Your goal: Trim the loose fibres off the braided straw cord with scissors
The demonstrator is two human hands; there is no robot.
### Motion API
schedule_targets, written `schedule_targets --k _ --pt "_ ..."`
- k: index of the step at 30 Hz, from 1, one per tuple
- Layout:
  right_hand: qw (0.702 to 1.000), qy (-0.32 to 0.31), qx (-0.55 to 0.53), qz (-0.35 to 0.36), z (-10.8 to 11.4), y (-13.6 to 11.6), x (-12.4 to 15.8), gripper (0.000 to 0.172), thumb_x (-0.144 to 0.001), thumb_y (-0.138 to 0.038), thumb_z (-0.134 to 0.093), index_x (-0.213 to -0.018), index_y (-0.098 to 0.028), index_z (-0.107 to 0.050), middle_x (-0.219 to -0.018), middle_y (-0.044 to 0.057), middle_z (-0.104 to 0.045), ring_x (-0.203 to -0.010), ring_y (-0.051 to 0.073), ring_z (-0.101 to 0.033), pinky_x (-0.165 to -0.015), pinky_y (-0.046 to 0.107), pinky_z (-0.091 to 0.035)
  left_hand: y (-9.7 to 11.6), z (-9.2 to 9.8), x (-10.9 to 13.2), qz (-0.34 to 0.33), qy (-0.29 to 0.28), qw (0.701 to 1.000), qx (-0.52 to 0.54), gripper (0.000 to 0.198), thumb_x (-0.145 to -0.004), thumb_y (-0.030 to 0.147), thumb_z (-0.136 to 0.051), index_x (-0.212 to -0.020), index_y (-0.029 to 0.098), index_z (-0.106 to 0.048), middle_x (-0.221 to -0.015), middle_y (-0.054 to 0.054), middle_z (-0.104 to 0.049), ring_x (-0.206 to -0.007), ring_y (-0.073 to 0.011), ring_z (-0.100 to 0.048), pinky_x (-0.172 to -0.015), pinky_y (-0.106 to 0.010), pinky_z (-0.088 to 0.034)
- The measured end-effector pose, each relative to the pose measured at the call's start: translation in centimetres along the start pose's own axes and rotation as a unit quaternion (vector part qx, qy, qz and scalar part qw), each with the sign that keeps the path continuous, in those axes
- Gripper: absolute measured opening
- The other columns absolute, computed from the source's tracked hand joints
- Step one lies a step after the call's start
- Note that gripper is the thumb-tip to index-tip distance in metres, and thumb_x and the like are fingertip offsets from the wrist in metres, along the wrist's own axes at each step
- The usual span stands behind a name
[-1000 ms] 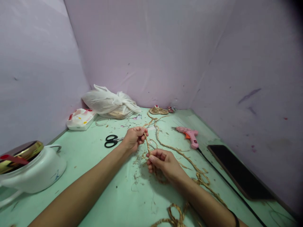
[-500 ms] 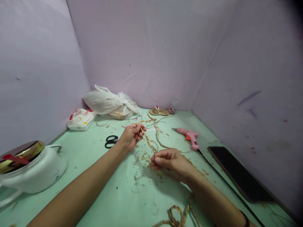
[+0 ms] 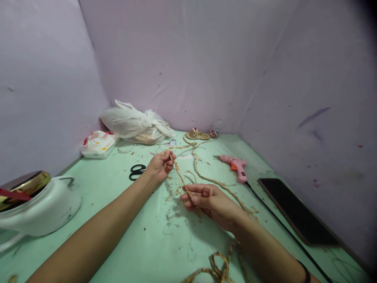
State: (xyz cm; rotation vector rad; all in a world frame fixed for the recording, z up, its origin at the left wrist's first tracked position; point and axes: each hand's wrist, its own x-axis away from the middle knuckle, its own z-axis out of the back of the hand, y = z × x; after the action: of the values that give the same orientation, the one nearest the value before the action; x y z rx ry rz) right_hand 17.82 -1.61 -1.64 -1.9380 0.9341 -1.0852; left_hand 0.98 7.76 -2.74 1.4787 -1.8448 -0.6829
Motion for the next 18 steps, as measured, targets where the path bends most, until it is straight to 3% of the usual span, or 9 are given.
schedule_targets --k 7,13,18 --pt "1.0 0.003 -0.023 -0.019 0.04 0.03 -0.09 0.034 -0.05 -0.012 -0.075 -0.081 -0.013 -0.06 -0.073 0.006 -0.069 -0.061 0.013 -0.063 -0.068 0.028 -0.048 0.17 0.25 0.04 -0.009 0.004 1.0 -0.005 0.004 -0.078 0.012 -0.047 -0.075 0.012 -0.049 -0.058 0.0 -0.055 -0.038 -0.0024 -0.044 -0.035 -0.011 -0.034" --pt "1.0 -0.003 -0.016 -0.025 -0.04 -0.01 -0.1 0.035 -0.048 -0.01 -0.076 -0.078 -0.013 -0.057 -0.069 0.005 -0.067 -0.058 0.013 -0.062 -0.061 0.028 -0.049 -0.03 0.2 0.04 -0.013 -0.009 1.0 -0.02 0.005 -0.076 0.014 -0.049 -0.071 0.013 -0.05 -0.057 0.001 -0.054 -0.031 -0.0011 -0.035 -0.028 -0.012 -0.023" --pt "1.0 -0.006 0.021 -0.014 0.19 0.38 -0.37 0.036 -0.05 -0.015 -0.076 -0.081 -0.014 -0.058 -0.062 -0.001 -0.063 -0.053 0.011 -0.058 -0.053 0.026 -0.047 -0.01 0.38 -0.02 -0.019 -0.003 0.999 -0.03 0.005 -0.077 0.015 -0.049 -0.073 0.013 -0.051 -0.057 -0.001 -0.056 -0.033 -0.0021 -0.039 -0.03 -0.012 -0.026"
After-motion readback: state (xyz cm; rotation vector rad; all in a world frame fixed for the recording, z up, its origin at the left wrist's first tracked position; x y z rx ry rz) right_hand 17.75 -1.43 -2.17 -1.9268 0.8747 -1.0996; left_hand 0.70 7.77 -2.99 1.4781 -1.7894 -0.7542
